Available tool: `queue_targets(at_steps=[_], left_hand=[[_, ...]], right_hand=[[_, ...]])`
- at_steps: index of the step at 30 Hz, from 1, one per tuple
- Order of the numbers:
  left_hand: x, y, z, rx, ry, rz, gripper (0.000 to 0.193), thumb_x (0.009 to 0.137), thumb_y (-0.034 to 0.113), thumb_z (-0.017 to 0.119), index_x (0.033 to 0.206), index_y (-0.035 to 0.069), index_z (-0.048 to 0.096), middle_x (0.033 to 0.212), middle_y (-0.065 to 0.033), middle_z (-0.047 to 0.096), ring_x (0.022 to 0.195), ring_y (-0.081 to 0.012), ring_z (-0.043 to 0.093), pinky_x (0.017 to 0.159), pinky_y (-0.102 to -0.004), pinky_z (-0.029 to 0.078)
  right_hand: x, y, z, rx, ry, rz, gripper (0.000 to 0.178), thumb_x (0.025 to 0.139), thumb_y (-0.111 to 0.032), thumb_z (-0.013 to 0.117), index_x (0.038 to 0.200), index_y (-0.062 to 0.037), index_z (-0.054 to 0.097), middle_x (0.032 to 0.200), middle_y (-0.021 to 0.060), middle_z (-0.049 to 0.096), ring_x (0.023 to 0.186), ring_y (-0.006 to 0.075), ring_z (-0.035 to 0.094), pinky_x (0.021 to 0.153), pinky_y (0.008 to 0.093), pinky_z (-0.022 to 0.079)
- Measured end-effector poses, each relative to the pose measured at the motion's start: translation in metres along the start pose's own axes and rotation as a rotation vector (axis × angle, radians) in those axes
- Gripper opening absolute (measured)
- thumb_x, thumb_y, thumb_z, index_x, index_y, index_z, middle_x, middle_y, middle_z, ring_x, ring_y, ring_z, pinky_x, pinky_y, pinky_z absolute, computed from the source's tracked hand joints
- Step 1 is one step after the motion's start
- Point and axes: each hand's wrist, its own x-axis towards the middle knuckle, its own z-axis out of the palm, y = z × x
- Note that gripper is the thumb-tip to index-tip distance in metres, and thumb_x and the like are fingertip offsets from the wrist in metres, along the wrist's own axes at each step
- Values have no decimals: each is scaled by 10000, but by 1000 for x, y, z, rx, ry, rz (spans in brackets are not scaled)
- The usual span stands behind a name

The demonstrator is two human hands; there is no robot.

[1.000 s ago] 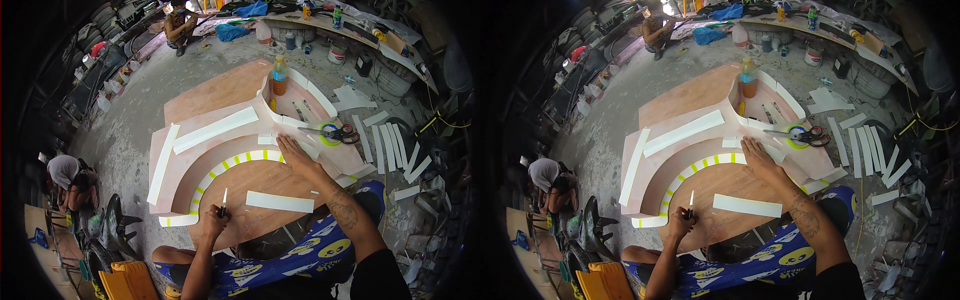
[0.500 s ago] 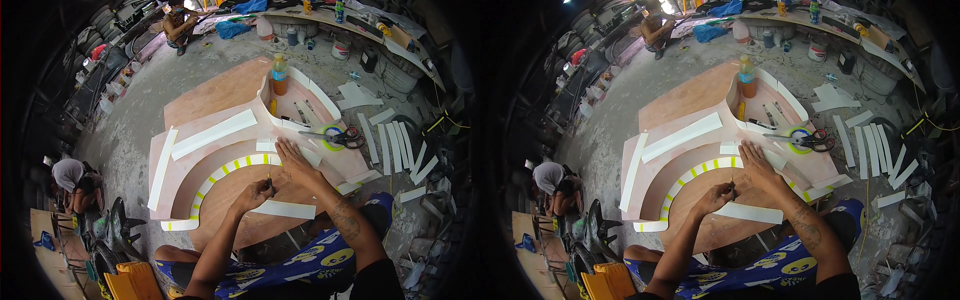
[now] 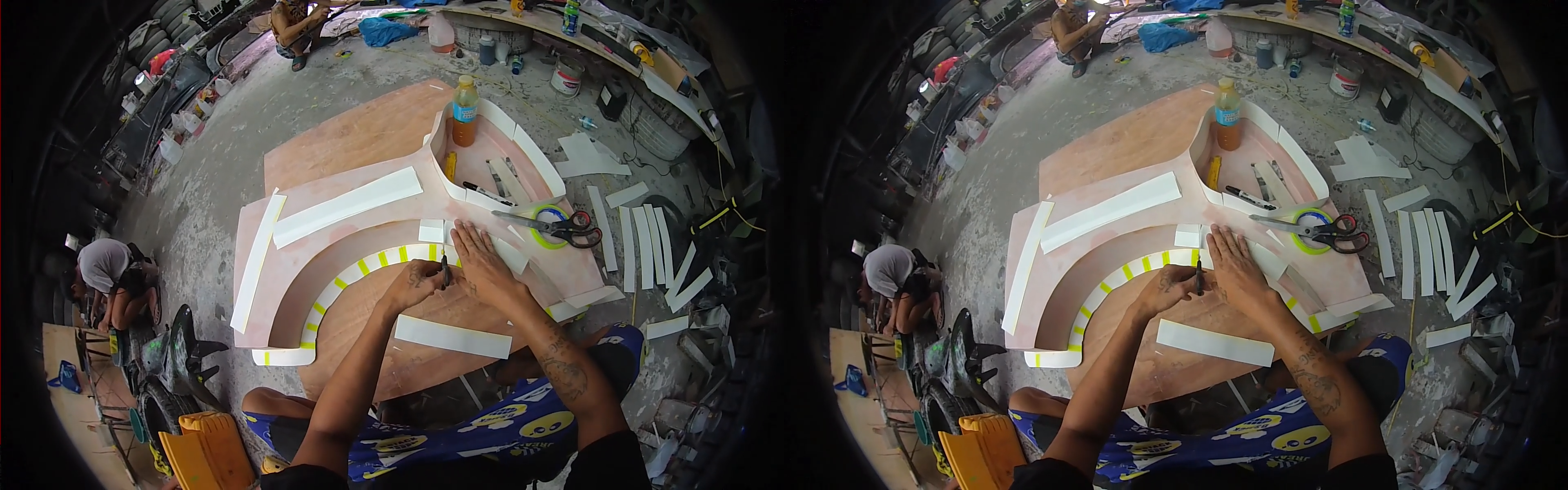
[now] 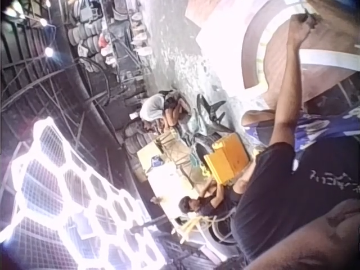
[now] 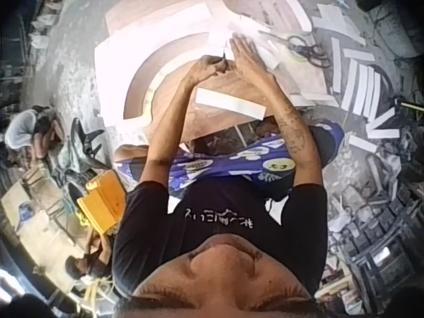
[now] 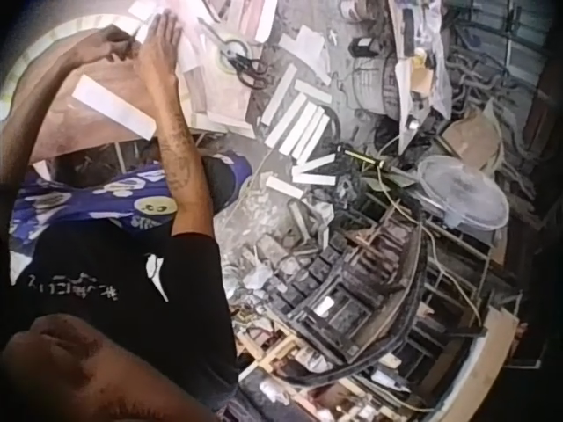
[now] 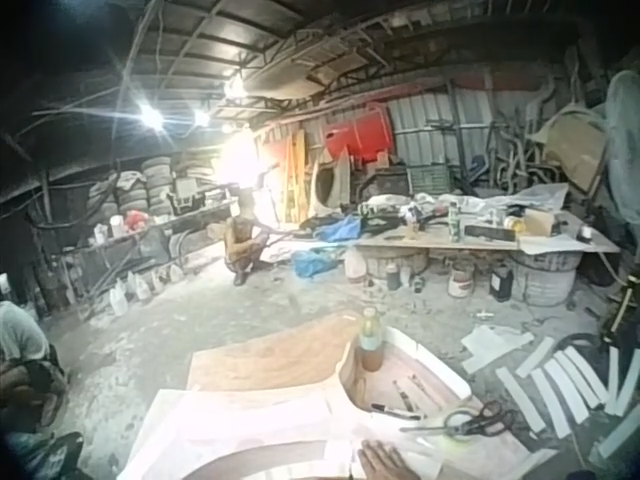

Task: Measuring and applying white strips to a wooden mold to define the shape of a custom car body panel.

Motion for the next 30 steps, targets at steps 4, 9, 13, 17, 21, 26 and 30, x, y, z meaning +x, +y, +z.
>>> queue_targets(at_steps=[4, 9, 13, 17, 21, 26, 30], left_hand=[[0, 5, 0, -22, 20, 0, 325, 894, 245, 557, 1042, -4, 705, 832, -119, 690, 730, -169, 609, 688, -311, 506], [0, 0, -3, -79, 17, 46, 337, 888, 250, 556, 955, -47, 701, 785, -106, 678, 690, -155, 601, 663, -293, 500], [6, -9, -8, -7, -47, 30, 394, 863, 298, 548, 1114, 34, 698, 902, -92, 729, 769, -154, 661, 688, -279, 516], [7, -7, -9, -33, -64, 43, 389, 854, 268, 548, 1106, 11, 695, 898, -99, 730, 765, -150, 665, 682, -272, 517], [5, -2, -11, -33, -90, 21, 409, 813, 219, 531, 1104, -25, 684, 888, -107, 730, 748, -157, 675, 681, -271, 524], [3, 3, -14, -53, -99, 22, 412, 788, 188, 529, 1098, -35, 683, 881, -117, 728, 730, -155, 676, 677, -262, 530], [3, 4, -13, -97, -101, 3, 393, 782, 157, 539, 1088, -43, 683, 872, -112, 723, 718, -147, 675, 681, -258, 535]], right_hand=[[0, 0, -2, 13, -34, 14, 843, 793, -140, 664, 1437, 137, 196, 1529, 302, 176, 1445, 409, 155, 1188, 488, 117], [1, -3, -5, 43, -39, 17, 847, 784, -129, 671, 1436, 137, 199, 1527, 299, 182, 1443, 412, 157, 1187, 483, 120], [0, -3, -7, 52, -49, 13, 854, 778, -124, 675, 1436, 137, 196, 1528, 297, 180, 1443, 413, 158, 1187, 483, 122], [-1, -1, -6, 58, -43, 15, 860, 779, -129, 677, 1439, 135, 193, 1532, 295, 173, 1442, 413, 158, 1187, 483, 122], [-1, -1, -7, 52, -53, 17, 859, 789, -141, 679, 1441, 132, 190, 1534, 293, 168, 1442, 415, 159, 1186, 483, 125], [1, -1, -4, 40, -37, 9, 847, 806, -165, 678, 1438, 133, 199, 1532, 295, 176, 1441, 416, 163, 1184, 485, 127], [0, 1, -4, 31, -47, 11, 823, 825, -189, 667, 1431, 136, 214, 1526, 303, 185, 1437, 423, 167, 1181, 489, 130]])
